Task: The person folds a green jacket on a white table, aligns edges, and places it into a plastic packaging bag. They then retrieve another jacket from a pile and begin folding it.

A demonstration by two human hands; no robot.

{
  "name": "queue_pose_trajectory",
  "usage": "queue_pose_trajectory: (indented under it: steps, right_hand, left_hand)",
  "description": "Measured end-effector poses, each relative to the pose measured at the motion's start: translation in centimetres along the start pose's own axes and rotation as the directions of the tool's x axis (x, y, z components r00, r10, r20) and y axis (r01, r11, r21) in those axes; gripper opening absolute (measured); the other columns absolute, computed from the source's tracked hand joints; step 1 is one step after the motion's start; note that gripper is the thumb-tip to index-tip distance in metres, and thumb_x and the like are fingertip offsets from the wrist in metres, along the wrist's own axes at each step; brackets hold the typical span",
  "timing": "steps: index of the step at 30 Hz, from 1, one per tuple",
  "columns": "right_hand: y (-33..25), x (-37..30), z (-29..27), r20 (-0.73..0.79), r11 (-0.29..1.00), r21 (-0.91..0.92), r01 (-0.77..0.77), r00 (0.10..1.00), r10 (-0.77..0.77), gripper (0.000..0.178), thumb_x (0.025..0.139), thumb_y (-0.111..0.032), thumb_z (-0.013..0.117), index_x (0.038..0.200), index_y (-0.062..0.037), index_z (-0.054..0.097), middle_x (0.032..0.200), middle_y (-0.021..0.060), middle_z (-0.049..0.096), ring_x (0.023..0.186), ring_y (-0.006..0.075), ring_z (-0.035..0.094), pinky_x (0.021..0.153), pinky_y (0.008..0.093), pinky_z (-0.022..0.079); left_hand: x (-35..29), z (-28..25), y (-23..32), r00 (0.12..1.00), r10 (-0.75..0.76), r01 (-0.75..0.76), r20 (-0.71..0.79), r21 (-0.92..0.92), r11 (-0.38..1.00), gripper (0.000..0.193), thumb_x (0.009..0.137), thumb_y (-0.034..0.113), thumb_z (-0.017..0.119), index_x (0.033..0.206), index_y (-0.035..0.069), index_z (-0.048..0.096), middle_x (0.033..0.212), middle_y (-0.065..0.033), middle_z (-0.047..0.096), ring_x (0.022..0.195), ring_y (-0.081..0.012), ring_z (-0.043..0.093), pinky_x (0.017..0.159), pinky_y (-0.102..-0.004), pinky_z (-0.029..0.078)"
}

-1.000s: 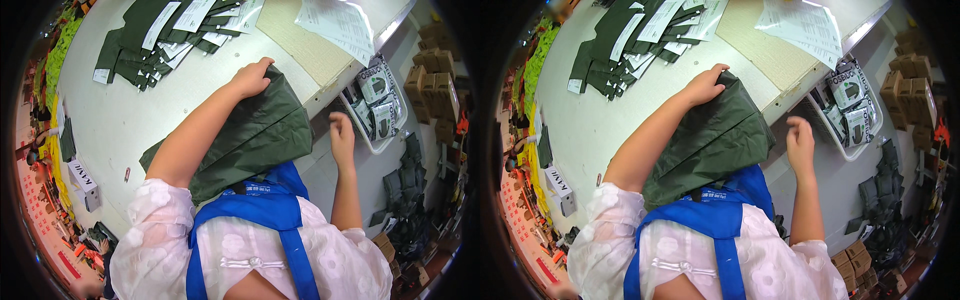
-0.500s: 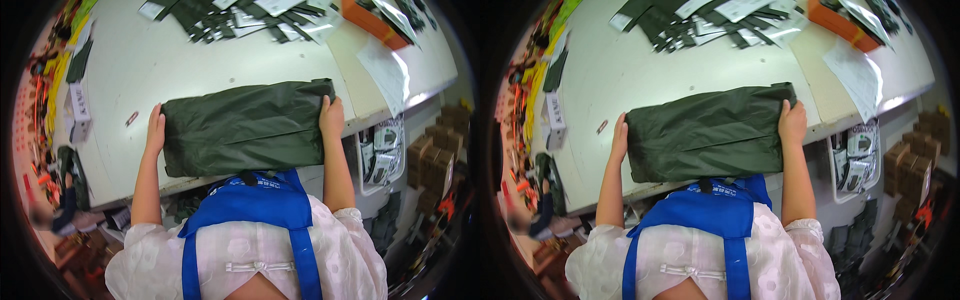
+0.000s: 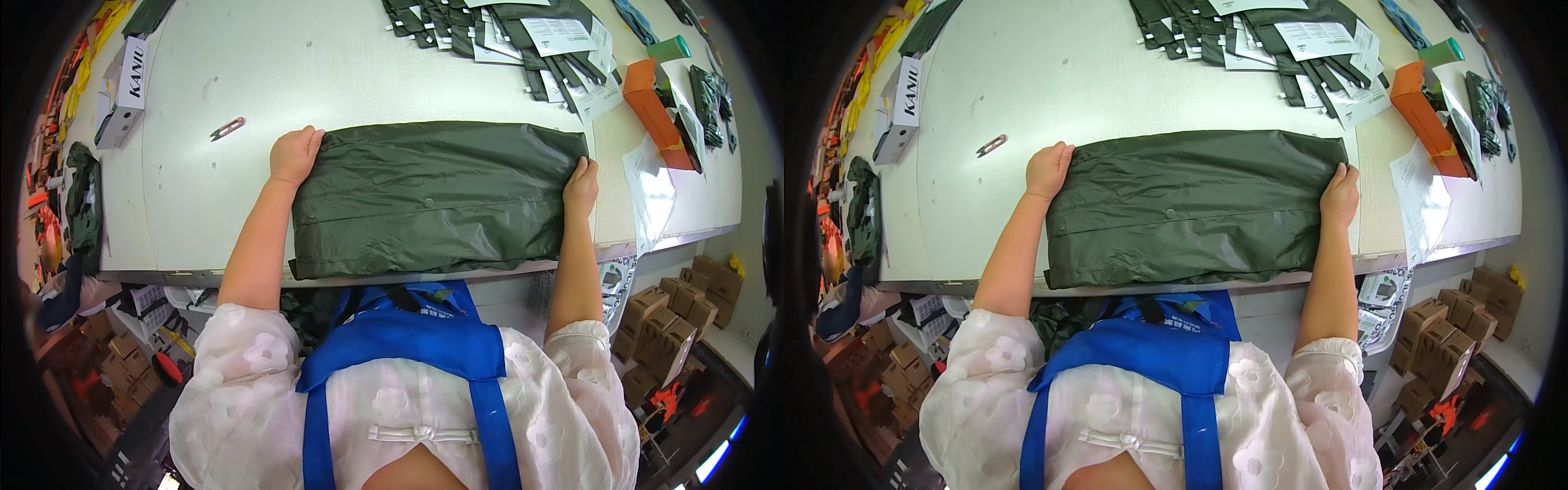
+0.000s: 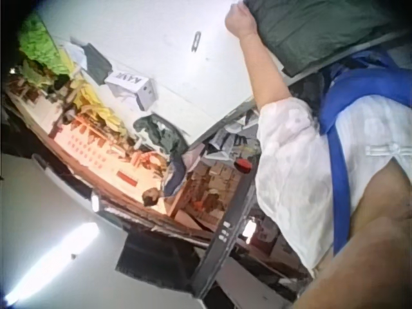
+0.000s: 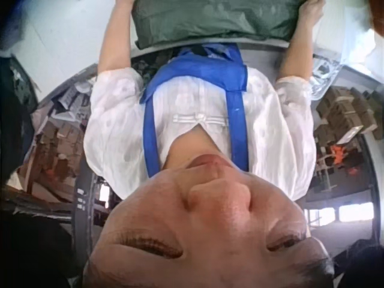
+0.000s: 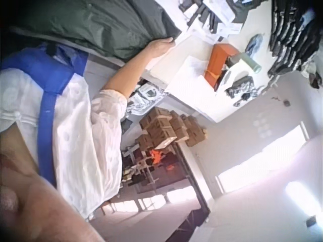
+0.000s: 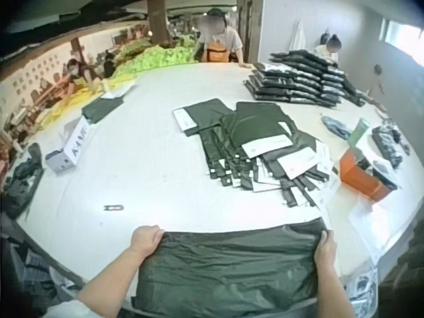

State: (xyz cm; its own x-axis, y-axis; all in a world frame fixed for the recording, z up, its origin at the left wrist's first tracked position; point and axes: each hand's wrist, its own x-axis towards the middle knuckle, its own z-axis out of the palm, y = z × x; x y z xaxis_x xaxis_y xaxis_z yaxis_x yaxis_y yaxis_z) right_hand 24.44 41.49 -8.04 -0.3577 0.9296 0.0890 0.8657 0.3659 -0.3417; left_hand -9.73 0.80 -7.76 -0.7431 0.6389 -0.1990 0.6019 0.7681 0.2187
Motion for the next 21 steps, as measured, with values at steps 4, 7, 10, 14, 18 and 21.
queue_pose_trajectory:
  steps: [4,7,10,14,18,21]
  right_hand:
    - [-0.6,0.1,-1.4,-0.026,0.983,-0.182,0.029,0.999,-0.034,0.044,0.098,-0.041,0.037,0.132,-0.0135,0.043,0.124,0.0226,0.054,0.11,0.0465,0.05,0.086,0.0528,0.042]
    - [-2.6,-1.1,-3.4,-0.065,0.931,-0.112,0.349,0.932,-0.357,0.048,0.098,-0.041,0.038,0.142,-0.0221,0.037,0.144,0.0167,0.035,0.129,0.0448,0.033,0.099,0.0573,0.032]
    - [-4.6,-3.8,-3.4,0.212,0.902,-0.181,0.391,0.911,-0.353,0.051,0.097,-0.044,0.039,0.146,-0.0323,0.031,0.155,0.0091,0.019,0.139,0.0457,0.016,0.104,0.0689,0.017]
    - [-0.2,-5.9,-1.0,0.18,0.875,-0.309,0.373,0.926,-0.331,0.054,0.093,-0.049,0.042,0.144,-0.0353,0.033,0.155,0.0024,0.02,0.138,0.0453,0.018,0.1,0.0729,0.019]
    - [0.5,-6.0,-0.2,0.098,0.879,-0.259,0.401,0.916,-0.389,0.056,0.092,-0.05,0.044,0.144,-0.0333,0.034,0.155,0.002,0.022,0.138,0.0449,0.018,0.1,0.0723,0.02]
    - [-0.7,-5.7,-1.2,0.207,0.869,-0.355,0.345,0.935,-0.287,0.058,0.091,-0.05,0.046,0.145,-0.0312,0.034,0.155,0.0027,0.021,0.139,0.0474,0.014,0.099,0.0744,0.016]
  left_hand:
    - [-3.0,-2.9,1.7,0.886,0.212,-0.254,-0.413,-0.048,0.966,0.033,0.09,0.029,0.055,0.118,0.012,0.058,0.119,-0.0121,0.057,0.111,-0.0317,0.051,0.093,-0.0421,0.039]
    - [-9.8,-3.4,4.8,0.901,0.347,-0.353,-0.26,0.024,0.935,0.057,0.091,0.051,0.045,0.138,0.018,0.046,0.149,-0.0146,0.032,0.137,-0.0401,0.026,0.11,-0.0558,0.016]
    - [-12.9,-0.5,6.0,0.935,0.35,-0.343,-0.054,0.102,0.934,0.064,0.087,0.068,0.035,0.138,0.03,0.046,0.154,-0.0172,0.018,0.139,-0.048,0.013,0.107,-0.0658,0.005]
    - [-13.9,3.4,4.7,0.907,0.403,-0.394,-0.125,0.093,0.914,0.066,0.085,0.072,0.036,0.137,0.034,0.046,0.154,-0.0189,0.015,0.139,-0.0494,0.012,0.106,-0.0676,0.003]
    - [-13.6,4.0,4.8,0.904,0.408,-0.403,-0.125,0.061,0.913,0.065,0.083,0.072,0.041,0.135,0.034,0.048,0.154,-0.0186,0.017,0.139,-0.0487,0.013,0.106,-0.0679,0.003]
    - [-13.3,1.9,5.8,0.932,0.362,-0.361,-0.023,0.04,0.932,0.064,0.081,0.069,0.047,0.134,0.034,0.049,0.154,-0.0179,0.018,0.139,-0.0482,0.013,0.106,-0.0679,0.002]
